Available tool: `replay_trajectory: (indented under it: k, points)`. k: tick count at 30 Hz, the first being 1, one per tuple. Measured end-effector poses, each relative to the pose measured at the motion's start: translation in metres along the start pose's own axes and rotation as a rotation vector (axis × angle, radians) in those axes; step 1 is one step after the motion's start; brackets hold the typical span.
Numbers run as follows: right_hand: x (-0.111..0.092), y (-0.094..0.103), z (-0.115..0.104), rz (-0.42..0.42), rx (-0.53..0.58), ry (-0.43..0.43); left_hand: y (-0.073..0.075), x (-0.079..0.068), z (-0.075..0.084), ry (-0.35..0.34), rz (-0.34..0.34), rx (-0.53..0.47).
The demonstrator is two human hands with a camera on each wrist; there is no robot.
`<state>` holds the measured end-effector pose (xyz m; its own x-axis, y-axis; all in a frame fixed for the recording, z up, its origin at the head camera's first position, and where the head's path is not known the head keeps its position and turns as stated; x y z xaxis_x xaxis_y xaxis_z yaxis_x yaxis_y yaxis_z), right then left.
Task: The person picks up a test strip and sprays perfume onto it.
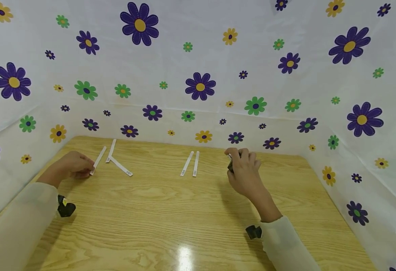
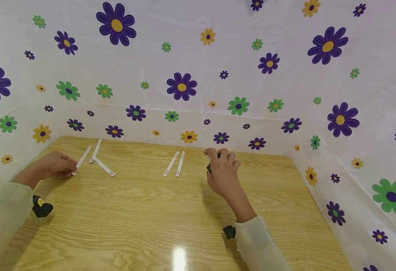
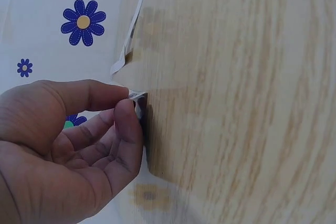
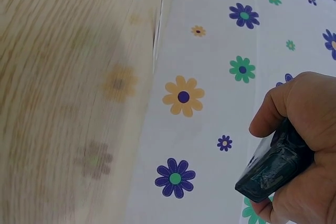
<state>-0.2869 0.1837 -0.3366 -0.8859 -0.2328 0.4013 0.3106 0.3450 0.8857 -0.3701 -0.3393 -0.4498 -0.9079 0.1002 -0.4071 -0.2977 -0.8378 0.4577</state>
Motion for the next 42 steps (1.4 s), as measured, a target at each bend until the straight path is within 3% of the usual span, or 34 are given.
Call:
replay_trajectory:
  k: [12, 22, 33, 42]
  points:
    - [-0.001, -0.002, 0.001, -0.002, 0.0, 0.001, 0.003, 0.005, 0.002, 0.011, 0.037, 0.017]
    - [0.0, -0.003, 0.0, -0.004, 0.004, 0.003, -0.006, 0.001, 0.019, -0.073, 0.056, 0.059]
    - [0.0, -0.002, 0.0, 0.008, 0.012, 0.007, -0.03, 0.006, 0.047, -0.123, 0.063, 0.013]
    - [0.0, -0.002, 0.0, 0.009, 0.01, 0.011, -0.06, 0.013, 0.076, -0.167, 0.044, -0.019]
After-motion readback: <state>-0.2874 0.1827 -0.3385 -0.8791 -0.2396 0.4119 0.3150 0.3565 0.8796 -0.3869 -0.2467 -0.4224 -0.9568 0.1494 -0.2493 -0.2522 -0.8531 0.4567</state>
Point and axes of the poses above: each hand's wrist, its own x-axis towards the middle knuckle, its own y-axis out of the back of the hand, z = x × y, the point moved 9 cm from there along x, towards the middle knuckle, and after that the axes turned 1 degree about -y, right-handed, at the moved point
